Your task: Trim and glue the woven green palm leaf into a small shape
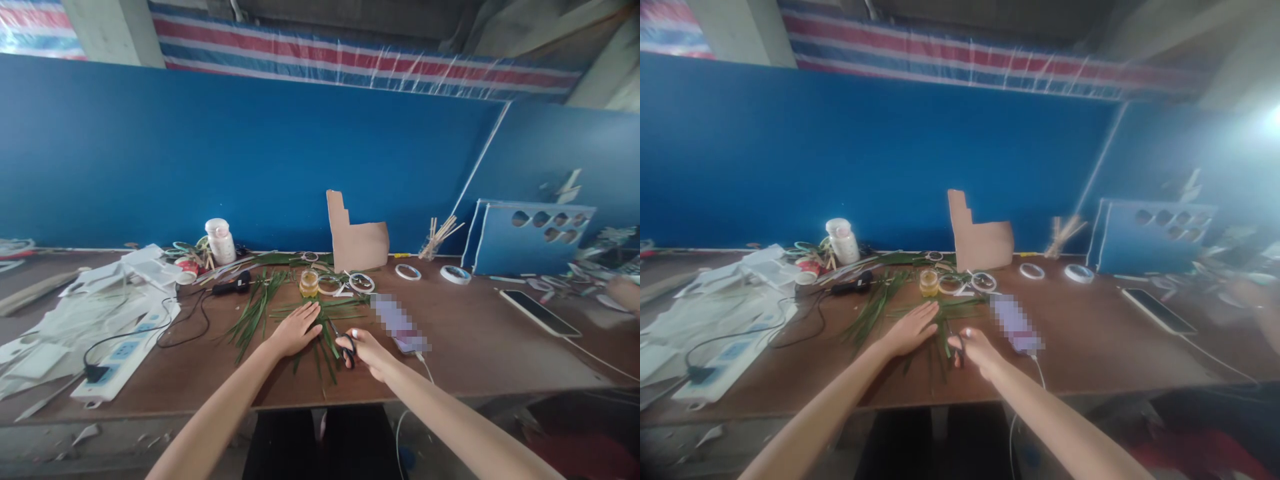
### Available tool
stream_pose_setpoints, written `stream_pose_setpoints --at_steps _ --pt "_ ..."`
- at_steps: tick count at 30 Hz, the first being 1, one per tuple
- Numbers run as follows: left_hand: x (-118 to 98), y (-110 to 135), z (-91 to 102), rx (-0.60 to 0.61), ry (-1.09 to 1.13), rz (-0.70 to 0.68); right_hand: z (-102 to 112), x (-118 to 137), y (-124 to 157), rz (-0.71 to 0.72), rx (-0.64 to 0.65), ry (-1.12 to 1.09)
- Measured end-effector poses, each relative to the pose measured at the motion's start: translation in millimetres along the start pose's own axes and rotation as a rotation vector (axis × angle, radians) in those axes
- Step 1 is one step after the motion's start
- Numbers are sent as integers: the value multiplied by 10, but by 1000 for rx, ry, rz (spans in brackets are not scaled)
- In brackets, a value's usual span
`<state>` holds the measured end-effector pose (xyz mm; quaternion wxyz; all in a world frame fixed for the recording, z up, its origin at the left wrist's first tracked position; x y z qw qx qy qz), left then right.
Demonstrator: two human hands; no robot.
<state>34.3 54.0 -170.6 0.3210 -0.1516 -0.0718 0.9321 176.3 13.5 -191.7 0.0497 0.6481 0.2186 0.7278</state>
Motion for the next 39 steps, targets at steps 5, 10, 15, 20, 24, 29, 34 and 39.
stream_pose_setpoints --at_steps 5,10,15,20,24,29,34,39 --pt "138 24 218 -162 -17 101 -7 -6 -6 -34 13 -2" --pt "215 51 285 -157 -5 157 -3 -4 -52 -3 16 3" --pt "204 38 318 -176 -3 169 4 -32 -88 10 -3 5" --pt "206 35 313 -198 -3 160 -8 -21 -78 0 -11 5" --pt "164 39 318 -219 -22 135 -12 -4 -67 6 -17 13" --pt "57 19 255 -148 -10 50 -14 12 -52 21 -22 0" --pt "51 14 242 -128 -4 45 -22 32 -27 4 -20 19" --pt "40 11 236 -107 -11 43 -23 25 -40 -18 -15 25"
Point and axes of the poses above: each hand's wrist, its own y-axis away from the middle knuckle, its own z-axis out of the back of the hand, x = y × z, the point moved 9 cm from there along -y, towards the middle knuckle, and after that the axes turned 4 degrees about -y, right-handed, at the moved point
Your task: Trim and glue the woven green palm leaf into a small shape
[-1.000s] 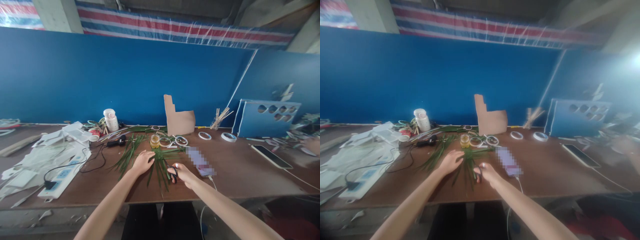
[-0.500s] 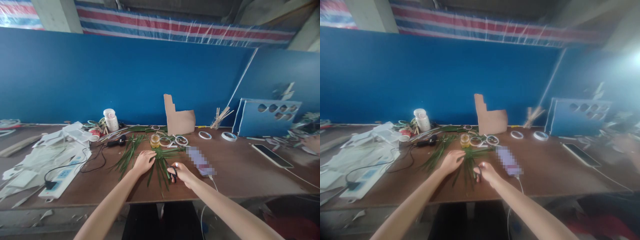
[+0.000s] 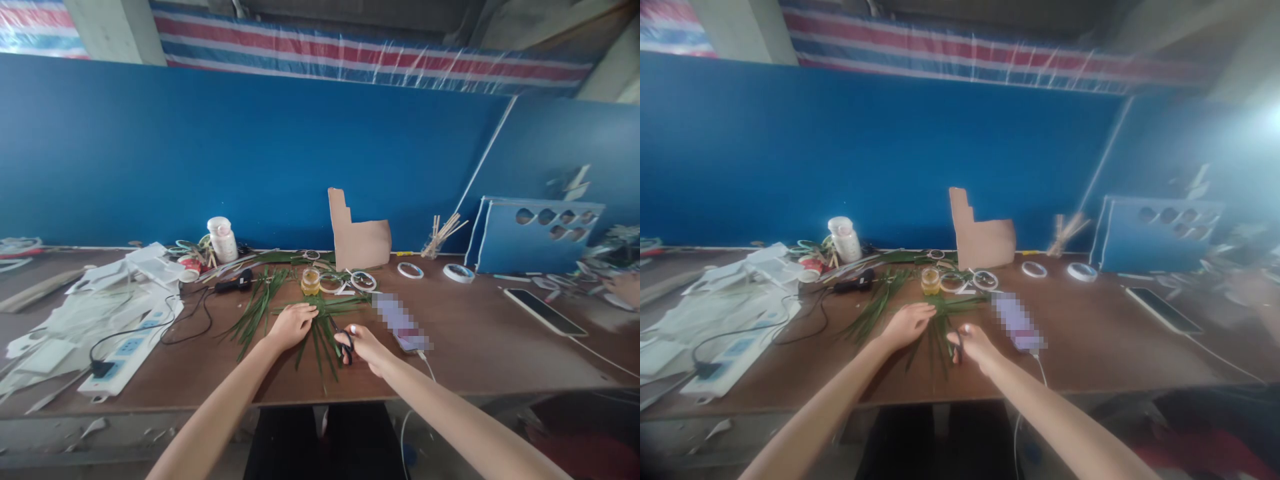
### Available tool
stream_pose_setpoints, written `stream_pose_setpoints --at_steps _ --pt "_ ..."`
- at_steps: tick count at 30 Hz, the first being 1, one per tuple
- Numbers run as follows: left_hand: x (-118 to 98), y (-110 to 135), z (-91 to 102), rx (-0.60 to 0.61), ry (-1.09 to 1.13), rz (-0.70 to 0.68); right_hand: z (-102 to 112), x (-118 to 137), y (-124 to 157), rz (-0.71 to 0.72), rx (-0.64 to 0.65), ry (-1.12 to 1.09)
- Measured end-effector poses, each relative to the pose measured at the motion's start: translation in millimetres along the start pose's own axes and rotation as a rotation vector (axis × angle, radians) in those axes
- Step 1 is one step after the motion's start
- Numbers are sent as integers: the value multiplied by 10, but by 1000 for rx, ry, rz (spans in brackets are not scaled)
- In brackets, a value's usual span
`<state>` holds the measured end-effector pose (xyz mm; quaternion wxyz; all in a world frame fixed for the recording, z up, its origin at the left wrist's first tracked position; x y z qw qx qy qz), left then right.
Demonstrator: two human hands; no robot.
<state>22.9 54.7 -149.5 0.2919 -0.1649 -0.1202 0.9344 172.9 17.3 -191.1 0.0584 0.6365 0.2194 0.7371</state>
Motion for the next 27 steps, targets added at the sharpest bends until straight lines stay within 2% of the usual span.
stream_pose_setpoints --at_steps 13,27 --pt "8 -1 -16 11 -3 -8 -47 -1 -84 -15 21 -1" --pt "-12 0 -29 32 -71 -20 77 -73 -241 27 -36 80"
Point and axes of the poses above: each hand's wrist, its own y-axis away from the middle knuckle, its own z-axis out of the back of the hand, x = y × z, the point moved 9 cm from there along -y, towards the middle knuckle, and after that the axes turned 4 degrees about -y, right-handed, at the moved point
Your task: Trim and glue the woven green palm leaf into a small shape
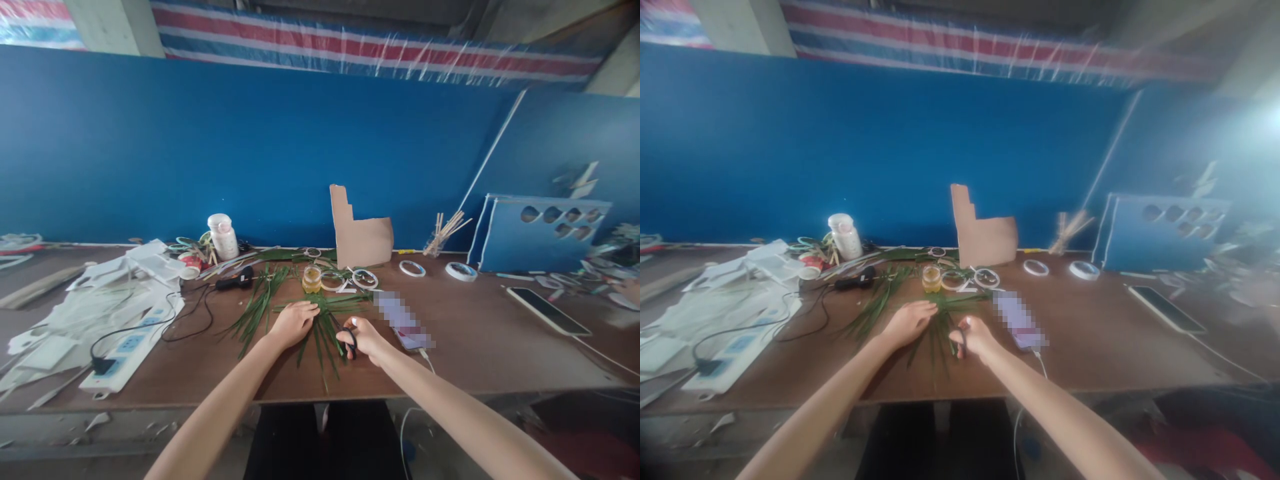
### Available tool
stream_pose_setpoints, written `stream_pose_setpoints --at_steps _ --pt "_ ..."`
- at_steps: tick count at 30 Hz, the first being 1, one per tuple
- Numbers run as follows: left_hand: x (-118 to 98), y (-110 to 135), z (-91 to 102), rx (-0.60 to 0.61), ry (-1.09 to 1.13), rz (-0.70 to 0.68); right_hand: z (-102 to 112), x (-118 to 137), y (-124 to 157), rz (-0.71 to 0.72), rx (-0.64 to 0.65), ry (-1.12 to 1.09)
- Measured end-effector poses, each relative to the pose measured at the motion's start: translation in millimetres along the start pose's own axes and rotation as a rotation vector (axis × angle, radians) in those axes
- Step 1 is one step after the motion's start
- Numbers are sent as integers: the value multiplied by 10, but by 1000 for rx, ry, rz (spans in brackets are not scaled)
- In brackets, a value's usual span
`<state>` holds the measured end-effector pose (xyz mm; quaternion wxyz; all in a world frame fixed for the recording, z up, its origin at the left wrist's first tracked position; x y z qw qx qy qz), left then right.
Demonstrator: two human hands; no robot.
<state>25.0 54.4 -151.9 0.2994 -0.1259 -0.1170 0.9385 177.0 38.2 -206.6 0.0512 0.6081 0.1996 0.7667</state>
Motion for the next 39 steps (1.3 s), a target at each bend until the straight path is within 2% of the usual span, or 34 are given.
stream_pose_setpoints --at_steps 10,17,25,31,35,37,39 --pt "10 -4 -15 0 28 2 -54 80 86 -42 52 -1" --pt "16 1 -20 2 28 10 -68 68 73 0 56 -2" --pt "20 2 1 -2 50 30 54 33 156 15 67 34" --pt "10 -7 -27 -8 56 29 120 118 200 50 75 15" --pt "88 -33 88 -47 128 76 147 130 198 115 79 29" --pt "222 -63 225 -126 173 155 186 134 183 175 47 49" --pt "404 -107 348 -213 211 267 263 158 164 247 -38 74"
Point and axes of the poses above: each hand's wrist, its own y-axis away from the middle knuckle, its own z-axis out of the back of the hand, x = y × z, the point moved 9 cm from there along -y, towards the middle knuckle, and after that the axes turned 4 degrees about -y, right-handed, at the moved point
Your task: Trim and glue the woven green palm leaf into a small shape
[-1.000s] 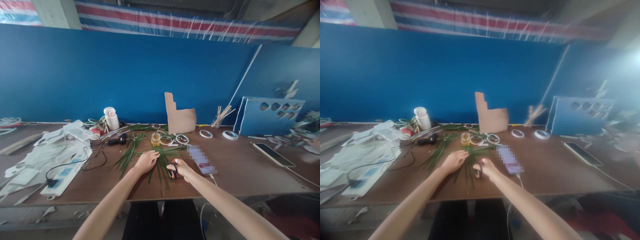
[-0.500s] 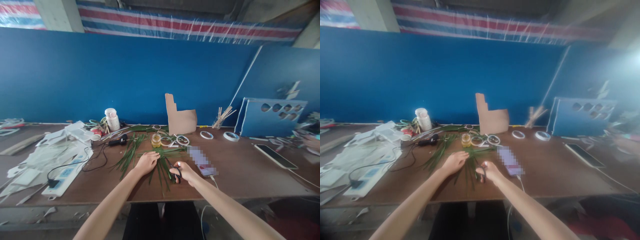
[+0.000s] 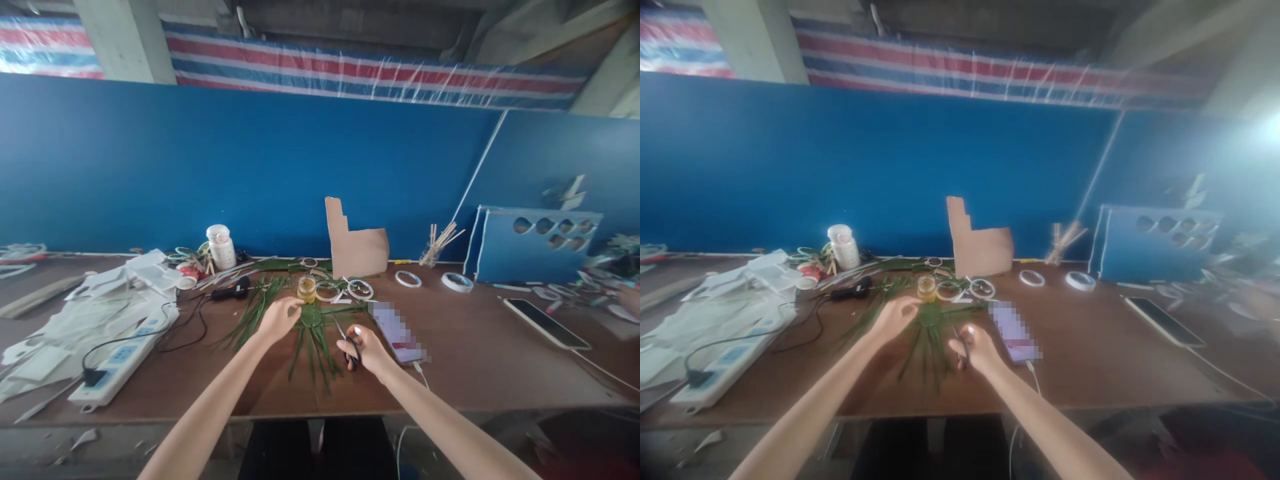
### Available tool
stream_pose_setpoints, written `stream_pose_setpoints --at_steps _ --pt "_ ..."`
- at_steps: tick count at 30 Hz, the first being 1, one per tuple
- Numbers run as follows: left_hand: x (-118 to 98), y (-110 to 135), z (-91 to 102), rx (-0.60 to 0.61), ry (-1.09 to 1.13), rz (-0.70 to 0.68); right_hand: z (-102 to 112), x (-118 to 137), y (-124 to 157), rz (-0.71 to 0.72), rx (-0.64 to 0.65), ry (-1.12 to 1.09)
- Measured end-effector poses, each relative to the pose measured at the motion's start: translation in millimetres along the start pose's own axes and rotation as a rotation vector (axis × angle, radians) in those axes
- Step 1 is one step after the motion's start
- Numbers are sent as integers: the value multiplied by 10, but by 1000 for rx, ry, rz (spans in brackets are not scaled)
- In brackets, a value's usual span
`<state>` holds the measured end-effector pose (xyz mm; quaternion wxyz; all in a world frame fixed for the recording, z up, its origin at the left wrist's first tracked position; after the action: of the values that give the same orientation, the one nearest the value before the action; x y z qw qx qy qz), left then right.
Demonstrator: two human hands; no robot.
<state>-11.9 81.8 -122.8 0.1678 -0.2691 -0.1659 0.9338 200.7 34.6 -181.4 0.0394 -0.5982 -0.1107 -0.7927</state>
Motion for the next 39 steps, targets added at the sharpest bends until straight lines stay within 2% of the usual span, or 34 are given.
stream_pose_setpoints --at_steps 3,6,10,15,21,28,35,37,39 --pt "150 -185 54 -71 17 113 114 88 -57 118 -151 73" --pt "191 -363 -72 -48 -1 156 151 250 -168 234 -259 144" --pt "285 -500 -219 1 -26 303 129 470 -396 344 -322 161" --pt "314 -599 -154 25 -73 328 162 556 -583 382 -390 103" --pt "419 -795 27 -73 -64 312 166 343 -629 303 -331 65" --pt "634 -985 -27 -114 -62 372 139 307 -613 297 -301 235" --pt "723 -1014 -168 -100 22 389 48 335 -612 327 -332 292" --pt "701 -980 -132 -138 33 403 20 358 -611 327 -323 293" --pt "685 -848 -26 -232 45 450 -18 400 -606 333 -296 291"
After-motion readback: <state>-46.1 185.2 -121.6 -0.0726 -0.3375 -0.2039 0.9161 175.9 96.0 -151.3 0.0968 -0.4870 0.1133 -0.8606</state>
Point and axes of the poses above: each hand's wrist, its own y-axis away from the middle knuckle, its own z-axis out of the back of the hand, x = y × z, the point moved 9 cm from there along -y, towards the middle knuckle, and after that the axes turned 4 degrees about -y, right-handed, at the moved point
